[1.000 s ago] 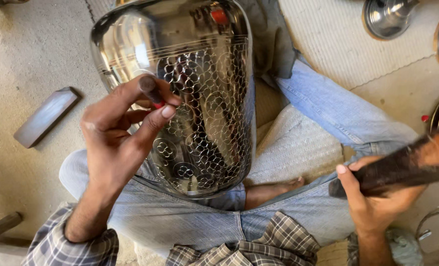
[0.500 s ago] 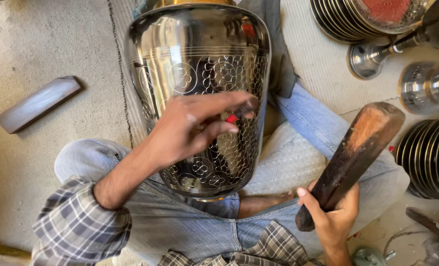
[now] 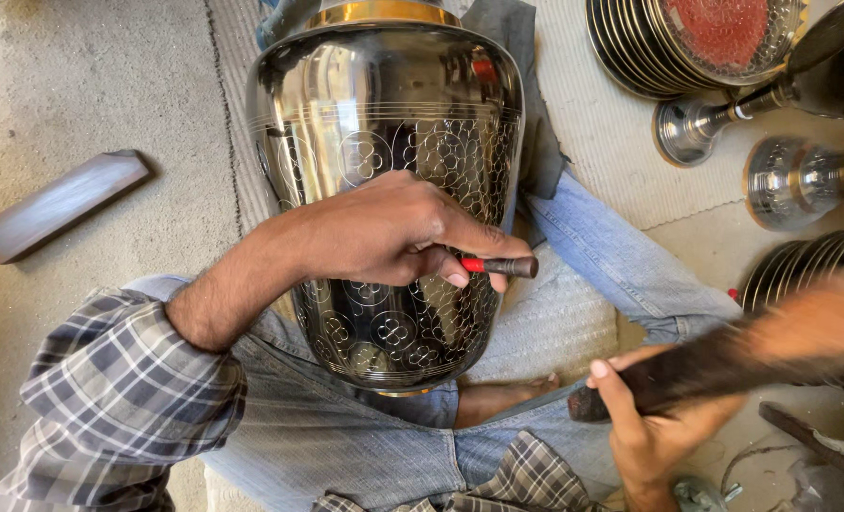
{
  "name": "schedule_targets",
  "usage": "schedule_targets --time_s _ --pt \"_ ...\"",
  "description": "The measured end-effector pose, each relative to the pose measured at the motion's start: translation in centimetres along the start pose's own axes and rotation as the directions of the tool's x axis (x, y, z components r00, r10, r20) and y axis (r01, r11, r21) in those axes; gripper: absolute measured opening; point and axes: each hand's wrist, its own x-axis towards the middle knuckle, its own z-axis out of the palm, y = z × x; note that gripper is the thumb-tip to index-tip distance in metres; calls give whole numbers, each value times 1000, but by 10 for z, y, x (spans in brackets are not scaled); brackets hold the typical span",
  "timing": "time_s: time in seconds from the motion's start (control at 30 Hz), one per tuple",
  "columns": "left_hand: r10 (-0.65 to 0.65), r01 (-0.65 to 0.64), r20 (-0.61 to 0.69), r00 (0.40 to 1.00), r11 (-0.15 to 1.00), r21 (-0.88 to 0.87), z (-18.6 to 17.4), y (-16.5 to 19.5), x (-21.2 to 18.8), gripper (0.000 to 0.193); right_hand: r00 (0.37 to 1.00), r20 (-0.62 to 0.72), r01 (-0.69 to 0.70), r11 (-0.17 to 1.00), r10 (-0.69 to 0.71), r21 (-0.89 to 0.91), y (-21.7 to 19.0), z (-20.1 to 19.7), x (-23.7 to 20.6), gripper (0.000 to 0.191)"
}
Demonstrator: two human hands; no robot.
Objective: The person sits cross-legged on the floor holding a large brass vase between their legs and hammers a small punch against the vase surface with a wooden mallet, working a decorative pattern into the metal. They reposition the punch repeatedly along the etched design while striking.
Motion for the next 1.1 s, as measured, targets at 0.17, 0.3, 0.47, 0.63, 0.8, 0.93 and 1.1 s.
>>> schedule_targets --time_s 0.17,0.3,0.47,0.63,0.8,0.93,1.1 --pt "42 -43 -4 999 998 -51 -1 1 -4 52 969 179 242 818 -173 -521 3 -2 13 69" --pt "21 -25 -118 993 999 -35 6 3 -10 49 950 274 248 899 -152 -362 18 -9 25 83" --pt "-64 83 -275 959 995 58 22 6 -19 51 909 411 259 860 -64 -439 23 -21 45 81" --pt "-20 100 -448 894 983 157 34 7 -30 57 869 487 351 800 -84 -487 13 -19 76 90" --pt "-66 192 -675 735 975 114 53 18 -40 57 802 578 335 914 -148 -231 -12 0 115 91" --pt "-68 179 -717 694 981 80 56 24 -44 55 804 572 463 775 -162 -431 -48 10 136 83" --pt "-94 207 -754 650 977 56 60 27 -41 51 673 729 584 694 -125 -421 -68 33 156 82"
